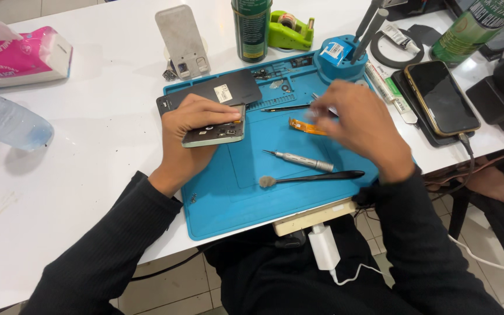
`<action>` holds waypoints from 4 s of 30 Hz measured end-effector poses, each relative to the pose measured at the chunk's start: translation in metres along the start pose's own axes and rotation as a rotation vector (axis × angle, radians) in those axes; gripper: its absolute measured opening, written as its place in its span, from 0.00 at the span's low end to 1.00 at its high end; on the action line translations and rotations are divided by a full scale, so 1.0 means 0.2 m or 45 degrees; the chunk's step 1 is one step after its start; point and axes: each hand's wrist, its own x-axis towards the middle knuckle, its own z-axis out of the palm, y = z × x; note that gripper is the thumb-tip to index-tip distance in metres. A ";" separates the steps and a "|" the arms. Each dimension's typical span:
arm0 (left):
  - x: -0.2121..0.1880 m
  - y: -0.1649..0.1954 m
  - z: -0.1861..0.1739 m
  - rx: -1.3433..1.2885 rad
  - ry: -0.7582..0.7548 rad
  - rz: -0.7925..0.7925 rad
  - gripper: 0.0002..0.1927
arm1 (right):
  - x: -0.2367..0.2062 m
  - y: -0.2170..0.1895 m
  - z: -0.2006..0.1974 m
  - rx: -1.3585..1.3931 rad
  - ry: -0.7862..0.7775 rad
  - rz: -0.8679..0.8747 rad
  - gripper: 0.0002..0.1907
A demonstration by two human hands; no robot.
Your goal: The person disassembles a smartphone on a repair mat, using a pry tool to open the back cover and unscrew internal components. They remove the old battery, peel an adhesive strip, and press a new battery into the phone body.
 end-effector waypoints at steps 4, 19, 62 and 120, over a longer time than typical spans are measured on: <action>0.00 -0.01 0.00 -0.003 0.006 0.008 0.16 | -0.10 -0.09 -0.06 0.103 -0.409 -0.113 0.32; -0.03 0.03 -0.04 -0.023 -0.016 -0.037 0.17 | -0.18 -0.14 0.08 0.149 -0.310 -0.081 0.15; 0.04 -0.04 -0.03 -0.123 0.190 -0.081 0.10 | -0.07 -0.34 0.19 -0.105 -0.109 -0.423 0.04; -0.03 0.19 -0.02 -0.464 -0.302 -0.269 0.08 | -0.12 -0.47 0.01 0.494 0.440 -0.628 0.13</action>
